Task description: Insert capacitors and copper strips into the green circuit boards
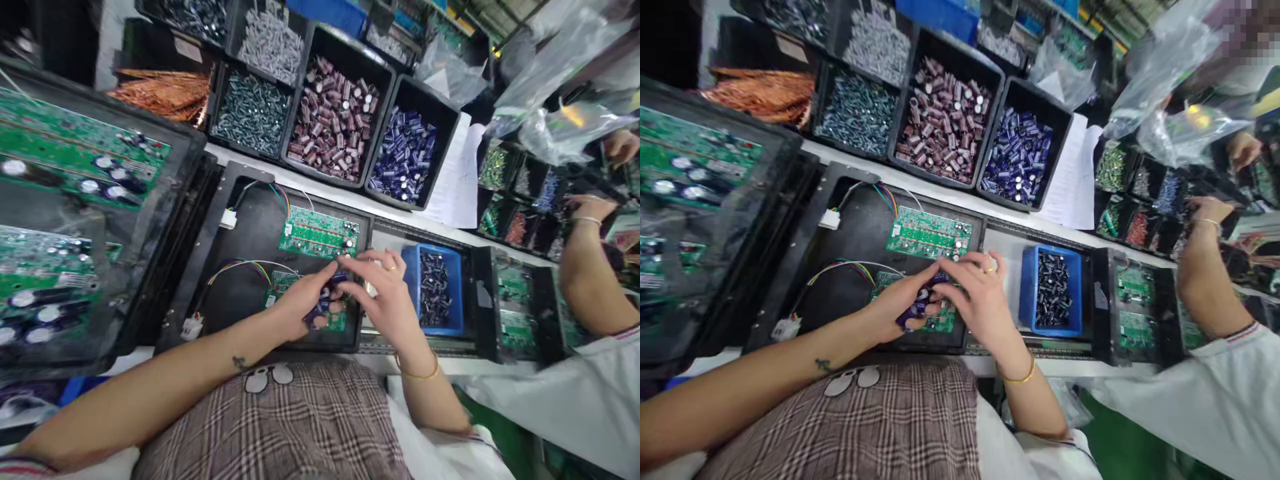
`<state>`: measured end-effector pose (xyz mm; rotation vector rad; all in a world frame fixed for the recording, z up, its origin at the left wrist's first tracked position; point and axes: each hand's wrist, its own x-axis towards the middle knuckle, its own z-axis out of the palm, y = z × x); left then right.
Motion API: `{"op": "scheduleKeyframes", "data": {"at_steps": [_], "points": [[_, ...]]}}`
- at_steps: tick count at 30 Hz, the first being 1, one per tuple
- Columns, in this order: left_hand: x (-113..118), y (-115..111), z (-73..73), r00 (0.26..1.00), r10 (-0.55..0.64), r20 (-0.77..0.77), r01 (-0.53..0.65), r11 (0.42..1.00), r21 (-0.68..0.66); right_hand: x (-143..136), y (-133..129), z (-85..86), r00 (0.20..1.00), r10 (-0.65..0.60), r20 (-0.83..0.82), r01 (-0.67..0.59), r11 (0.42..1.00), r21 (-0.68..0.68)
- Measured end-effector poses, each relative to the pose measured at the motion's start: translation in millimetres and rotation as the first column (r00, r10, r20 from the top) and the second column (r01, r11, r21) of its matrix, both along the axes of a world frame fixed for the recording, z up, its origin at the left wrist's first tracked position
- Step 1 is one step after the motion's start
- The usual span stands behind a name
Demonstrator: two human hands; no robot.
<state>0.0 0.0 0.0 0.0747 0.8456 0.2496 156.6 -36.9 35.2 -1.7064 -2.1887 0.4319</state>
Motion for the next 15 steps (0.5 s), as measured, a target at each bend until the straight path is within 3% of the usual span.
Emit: {"op": "scheduleKeyframes", "data": {"at_steps": [5,9,15], "points": [[2.6,3.6,4.4,0.998,0.008,0.057,-0.002,0.994,-0.111,17.7,14.6,-28.5,0.948,-0.257,0.189,0.24,0.964,0.11],[-0.2,8.2,5.2,1.0,0.009,0.007,-0.008,0.996,-0.089,29.6,31.4,-48.3,0.944,-0.237,0.23,0.227,0.971,0.072],[-3.4,8.3,2.4,0.999,-0.005,0.033,0.006,0.999,-0.044,31.6,33.6,-52.1,0.952,-0.218,0.215,0.21,0.976,0.062]]}}
